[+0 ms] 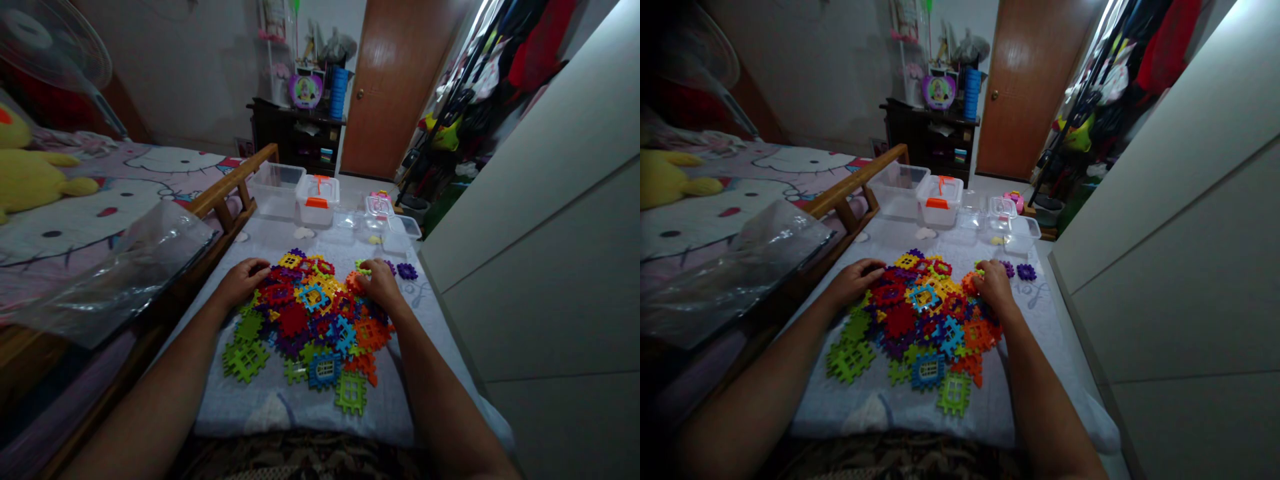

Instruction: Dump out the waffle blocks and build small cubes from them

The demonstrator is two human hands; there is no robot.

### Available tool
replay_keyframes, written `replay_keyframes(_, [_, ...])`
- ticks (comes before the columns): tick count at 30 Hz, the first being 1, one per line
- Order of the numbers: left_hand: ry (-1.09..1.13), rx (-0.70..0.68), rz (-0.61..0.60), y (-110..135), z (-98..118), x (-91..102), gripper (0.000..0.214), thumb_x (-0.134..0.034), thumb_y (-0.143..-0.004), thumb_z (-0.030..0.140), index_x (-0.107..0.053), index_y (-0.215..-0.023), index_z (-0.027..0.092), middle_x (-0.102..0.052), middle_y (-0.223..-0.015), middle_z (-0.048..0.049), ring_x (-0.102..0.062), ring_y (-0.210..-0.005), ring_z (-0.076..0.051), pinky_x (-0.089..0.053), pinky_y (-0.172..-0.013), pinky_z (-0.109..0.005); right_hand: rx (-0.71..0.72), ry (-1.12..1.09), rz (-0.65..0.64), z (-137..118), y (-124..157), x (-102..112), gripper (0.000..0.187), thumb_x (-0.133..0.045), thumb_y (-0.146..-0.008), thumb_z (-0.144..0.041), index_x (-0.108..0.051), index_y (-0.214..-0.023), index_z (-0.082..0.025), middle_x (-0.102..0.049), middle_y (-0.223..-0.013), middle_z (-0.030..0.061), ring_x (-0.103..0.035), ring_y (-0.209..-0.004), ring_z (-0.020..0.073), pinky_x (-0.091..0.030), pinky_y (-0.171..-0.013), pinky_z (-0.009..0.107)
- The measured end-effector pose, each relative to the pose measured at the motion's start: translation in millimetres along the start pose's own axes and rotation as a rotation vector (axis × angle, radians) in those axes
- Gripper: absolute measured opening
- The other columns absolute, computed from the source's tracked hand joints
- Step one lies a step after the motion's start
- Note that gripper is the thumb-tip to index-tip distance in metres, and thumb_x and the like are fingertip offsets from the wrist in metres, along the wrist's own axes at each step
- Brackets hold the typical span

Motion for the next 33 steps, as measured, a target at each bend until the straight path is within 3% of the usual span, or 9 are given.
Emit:
replay_keyframes(3, [-0.003,-0.006,-0.015,0,-2,-1.1,0.053,-0.055,-0.072,0.064,-0.070,-0.098,0.020,-0.073,-0.103,-0.0094,-0.067,-0.095,-0.028,-0.051,-0.090,-0.038,-0.056,0.085,-0.039,-1,4,4,0.021,-0.063,-0.084,-0.033,-0.066,-0.097,-0.017,-0.068,-0.098,0.0134,-0.062,-0.096,0.0266,-0.045,-0.085,0.036])
replay_keyframes(8, [-0.008,-0.002,-0.034,-2,-8,-2.8,0.055,-0.054,-0.074,0.064,-0.069,-0.103,0.019,-0.073,-0.107,-0.0100,-0.067,-0.095,-0.028,-0.051,-0.092,-0.040,-0.154,0.184,-0.146,-6,11,5,0.050,-0.068,-0.077,-0.054,-0.060,-0.107,-0.015,-0.070,-0.098,0.0144,-0.064,-0.088,0.0273,-0.042,-0.073,0.033])
replay_keyframes(14, [-0.006,0.009,-0.042,-3,-12,-3.7,0.055,-0.055,-0.075,0.064,-0.069,-0.105,0.020,-0.073,-0.109,-0.0105,-0.067,-0.097,-0.029,-0.051,-0.091,-0.040,-0.163,0.251,-0.210,-11,9,3,0.047,-0.066,-0.078,-0.051,-0.061,-0.108,-0.015,-0.070,-0.105,0.0149,-0.064,-0.096,0.0270,-0.041,-0.077,0.032])
replay_keyframes(20, [0.007,-0.002,-0.051,-3,-13,-4.9,0.056,-0.055,-0.075,0.064,-0.069,-0.105,0.019,-0.072,-0.109,-0.0111,-0.067,-0.097,-0.029,-0.053,-0.088,-0.040,-0.096,0.339,-0.253,-20,10,4,0.037,-0.060,-0.083,-0.050,-0.068,-0.094,-0.016,-0.069,-0.100,0.0137,-0.062,-0.092,0.0259,-0.041,-0.079,0.033])
replay_keyframes(27, [-0.029,-0.030,-0.046,-4,-13,-4.3,0.057,-0.053,-0.076,0.064,-0.070,-0.105,0.018,-0.072,-0.107,-0.0099,-0.067,-0.097,-0.028,-0.052,-0.089,-0.039,0.066,0.261,-0.239,-29,5,3,0.027,-0.065,-0.080,-0.031,-0.071,-0.102,-0.017,-0.065,-0.105,0.0112,-0.058,-0.098,0.0235,-0.040,-0.086,0.031])
replay_keyframes(33, [-0.030,-0.043,-0.043,-4,-13,-3.8,0.054,-0.054,-0.078,0.062,-0.070,-0.105,0.019,-0.073,-0.106,-0.0091,-0.068,-0.096,-0.027,-0.052,-0.090,-0.038,0.140,0.202,-0.294,-29,0,-6,0.035,-0.063,-0.080,-0.026,-0.068,-0.113,-0.014,-0.068,-0.108,0.0121,-0.060,-0.102,0.0241,-0.039,-0.095,0.034])
Point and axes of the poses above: each hand's wrist, its own y-axis away from the middle knuckle, its own x-axis out of the back of the hand, z = x × y, the point moved 6 cm from there along -y, towards the middle knuckle
